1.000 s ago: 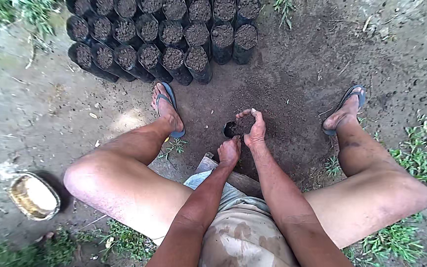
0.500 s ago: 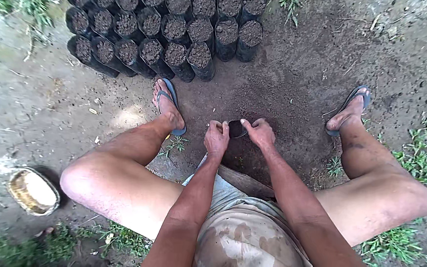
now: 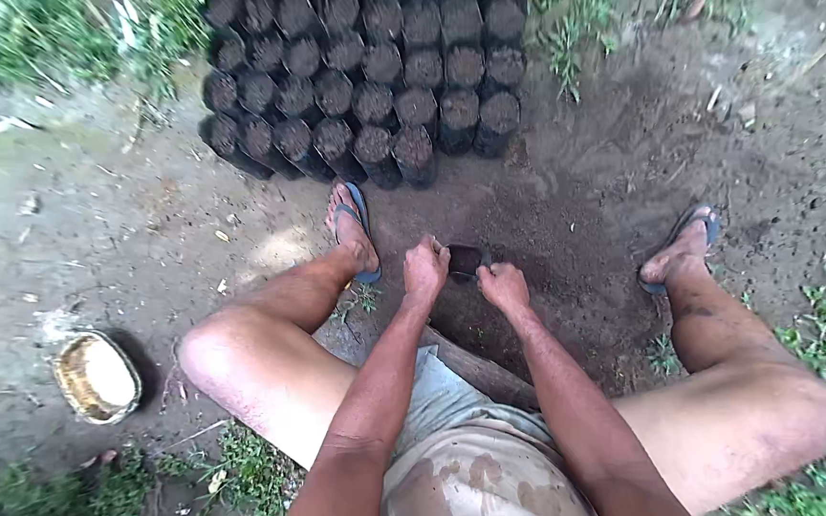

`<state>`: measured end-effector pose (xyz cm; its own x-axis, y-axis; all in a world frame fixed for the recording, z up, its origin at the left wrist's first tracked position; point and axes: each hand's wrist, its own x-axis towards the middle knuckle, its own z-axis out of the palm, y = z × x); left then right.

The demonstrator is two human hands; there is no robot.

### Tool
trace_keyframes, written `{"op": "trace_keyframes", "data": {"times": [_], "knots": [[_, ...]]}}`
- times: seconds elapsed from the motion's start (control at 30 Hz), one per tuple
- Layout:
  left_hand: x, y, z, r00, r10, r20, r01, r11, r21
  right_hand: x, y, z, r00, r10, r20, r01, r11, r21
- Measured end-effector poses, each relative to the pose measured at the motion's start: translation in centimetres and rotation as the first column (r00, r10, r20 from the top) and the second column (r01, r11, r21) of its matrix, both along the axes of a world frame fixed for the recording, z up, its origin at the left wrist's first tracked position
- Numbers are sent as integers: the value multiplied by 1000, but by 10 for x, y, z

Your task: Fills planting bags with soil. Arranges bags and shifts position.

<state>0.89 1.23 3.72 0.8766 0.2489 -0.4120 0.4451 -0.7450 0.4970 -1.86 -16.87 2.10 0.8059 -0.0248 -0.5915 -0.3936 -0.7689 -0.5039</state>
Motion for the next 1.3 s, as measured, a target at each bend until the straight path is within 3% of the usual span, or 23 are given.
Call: {"op": "trace_keyframes", "data": {"times": [0.1, 0.2, 0.3, 0.47, 0.6, 0.73, 0.8, 0.9, 1.0, 1.07, 1.13, 1.23, 1.3], "knots": [[-13, 11, -28, 998, 62, -21, -62, 998, -5, -5, -1, -26, 989, 48, -143, -61, 994, -88], [-42, 14, -47, 986, 161, 40, -160, 987, -33, -3, -8, -24, 998, -42, 56, 49, 991, -122], [-54, -3, -61, 968, 244, -56, -247, 968, -42, 4, -6, -30, 980, -32, 195, 55, 992, -113], [-48, -21, -80, 907, 72, -414, -109, 992, -68, 46, 13, -58, 962, 271, 10, -260, 931, -256], [-35, -6, -63, 912, -8, -410, -14, 999, -49, 57, 12, -38, 945, 327, -13, -322, 920, -224], [-14, 7, -6, 935, -87, -344, 101, 995, 24, 33, 0, 12, 981, 169, 91, -151, 973, -178], [-8, 8, 9, 941, -115, -318, 141, 988, 61, 20, -1, 18, 990, 85, 114, -67, 986, -151], [-7, 7, -6, 953, -102, -287, 135, 986, 97, 6, 3, -14, 998, 16, 63, -11, 997, -82], [-8, -2, -16, 976, -92, -198, 111, 990, 85, -7, -15, -49, 990, -135, -32, 137, 984, 110], [-11, -18, -6, 992, -117, -54, 118, 993, 8, -21, -41, -63, 935, -353, -20, 349, 913, 213], [-11, -48, -3, 986, -162, 36, 165, 977, -138, -26, -80, -85, 832, -555, 23, 540, 817, 201], [-21, -104, -32, 959, -271, -81, 231, 915, -331, -25, -136, -115, 688, -725, 31, 725, 689, 14], [-19, -134, -69, 913, -353, -202, 290, 913, -286, -16, -160, -131, 643, -765, 30, 763, 637, -108]]}}
